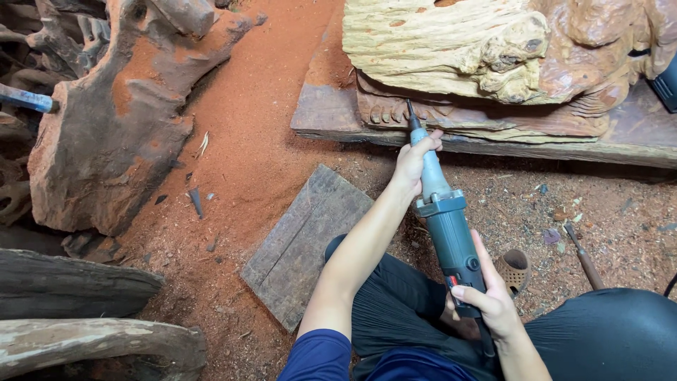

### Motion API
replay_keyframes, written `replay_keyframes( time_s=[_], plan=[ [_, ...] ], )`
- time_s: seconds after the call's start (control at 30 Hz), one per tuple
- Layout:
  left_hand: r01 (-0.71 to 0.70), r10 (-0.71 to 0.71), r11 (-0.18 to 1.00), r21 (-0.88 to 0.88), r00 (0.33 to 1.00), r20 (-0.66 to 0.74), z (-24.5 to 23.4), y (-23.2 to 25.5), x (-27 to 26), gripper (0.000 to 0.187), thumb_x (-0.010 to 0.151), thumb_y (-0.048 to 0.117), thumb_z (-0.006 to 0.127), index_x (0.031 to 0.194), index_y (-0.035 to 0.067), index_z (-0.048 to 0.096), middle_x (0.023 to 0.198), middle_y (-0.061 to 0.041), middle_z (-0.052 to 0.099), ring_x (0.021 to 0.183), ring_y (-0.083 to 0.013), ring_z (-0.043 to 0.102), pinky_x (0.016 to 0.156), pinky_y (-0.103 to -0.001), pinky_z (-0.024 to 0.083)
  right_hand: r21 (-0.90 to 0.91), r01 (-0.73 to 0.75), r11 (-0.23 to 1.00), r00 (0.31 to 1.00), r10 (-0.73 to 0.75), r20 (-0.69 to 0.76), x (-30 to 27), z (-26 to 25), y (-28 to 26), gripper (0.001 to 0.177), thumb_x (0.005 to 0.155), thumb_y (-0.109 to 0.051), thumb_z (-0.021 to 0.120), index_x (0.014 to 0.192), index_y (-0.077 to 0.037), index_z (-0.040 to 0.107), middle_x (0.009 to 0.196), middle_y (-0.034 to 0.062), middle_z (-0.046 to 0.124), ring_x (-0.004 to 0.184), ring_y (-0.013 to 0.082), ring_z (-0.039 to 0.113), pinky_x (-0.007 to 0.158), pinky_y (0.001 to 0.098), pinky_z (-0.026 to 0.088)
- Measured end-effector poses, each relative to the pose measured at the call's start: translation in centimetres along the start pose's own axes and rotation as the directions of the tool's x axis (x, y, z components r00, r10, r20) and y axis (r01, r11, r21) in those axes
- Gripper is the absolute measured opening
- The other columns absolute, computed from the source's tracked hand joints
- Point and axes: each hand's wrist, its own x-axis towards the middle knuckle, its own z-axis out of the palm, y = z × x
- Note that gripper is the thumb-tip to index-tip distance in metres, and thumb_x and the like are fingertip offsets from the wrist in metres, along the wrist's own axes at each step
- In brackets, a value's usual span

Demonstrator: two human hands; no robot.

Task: Carving intricate details into a wooden sculpture using a handheld rotary power tool

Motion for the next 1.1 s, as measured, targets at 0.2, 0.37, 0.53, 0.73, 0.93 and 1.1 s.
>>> replay_keyframes(
  time_s=[0.2,0.37,0.53,0.73,0.93,1.1],
  plan=[
    [0.041,-0.041,0.999,-0.005,0.999,0.029,0.2,1.1,-1.0,0.061,0.069,0.016,0.068,0.127,-0.004,0.066,0.14,-0.005,0.066,0.08,-0.0107,0.058,0.075,-0.026,0.052,-0.074,-0.016,0.997,1.0,0.016,0.001,0.1,-0.5,-0.8,0.115,0.071,-0.01,0.07,0.166,-0.03,0.009,0.067,0.0235,0.062,0.047,0.0291,0.067,0.033,0.0381,0.057],
    [0.032,-0.033,0.999,0.007,0.999,0.024,0.7,1.3,-1.4,0.052,0.07,0.017,0.067,0.118,-0.004,0.067,0.14,-0.004,0.067,0.094,-0.0104,0.059,0.076,-0.027,0.048,-0.035,-0.036,0.999,0.999,0.035,-0.023,-0.1,-0.3,-0.9,0.115,0.071,-0.007,0.07,0.167,-0.031,0.011,0.076,0.0259,0.06,0.047,0.032,0.066,0.033,0.0401,0.054],
    [0.029,-0.029,1.0,0.008,0.999,-0.022,1.1,1.1,-1.3,0.056,0.067,0.019,0.071,0.118,-0.003,0.07,0.133,-0.003,0.07,0.075,-0.0098,0.052,0.064,-0.024,0.04,0.072,0.012,0.997,1.0,-0.014,0.028,-0.1,-0.5,-0.6,0.113,0.073,-0.012,0.071,0.166,-0.031,0.01,0.074,0.0242,0.057,0.048,0.0323,0.065,0.031,0.0378,0.053],
    [0.029,-0.029,0.999,0.033,0.999,0.012,0.6,1.1,-1.5,0.063,0.069,0.02,0.067,0.127,-0.003,0.068,0.14,-0.006,0.067,0.106,-0.0157,0.058,0.083,-0.026,0.043,-0.074,-0.088,0.993,0.995,0.085,-0.051,-0.3,-0.8,-1.5,0.115,0.069,-0.008,0.07,0.166,-0.035,0.013,0.074,0.0259,0.062,0.051,0.0313,0.065,0.033,0.0404,0.057],
    [0.04,-0.04,0.999,0.009,0.999,-0.009,1.0,1.4,-1.5,0.062,0.068,0.019,0.069,0.125,-0.006,0.067,0.14,-0.006,0.066,0.103,-0.0139,0.06,0.084,-0.025,0.044,-0.017,-0.042,0.999,0.999,0.042,-0.017,-0.3,-0.3,-1.4,0.113,0.071,-0.011,0.069,0.166,-0.033,0.01,0.072,0.0244,0.06,0.049,0.0311,0.066,0.032,0.0388,0.056],
    [0.057,-0.057,0.998,-0.005,0.998,0.039,0.1,1.3,-1.5,0.063,0.069,0.017,0.068,0.13,0.002,0.07,0.119,-0.005,0.072,0.057,-0.0128,0.046,0.051,-0.027,0.04,-0.114,-0.098,0.989,0.993,0.089,-0.079,-0.3,0.3,-2.0,0.115,0.069,-0.006,0.068,0.166,-0.033,0.014,0.083,0.027,0.064,0.05,0.0307,0.065,0.034,0.0422,0.057]
  ],
)
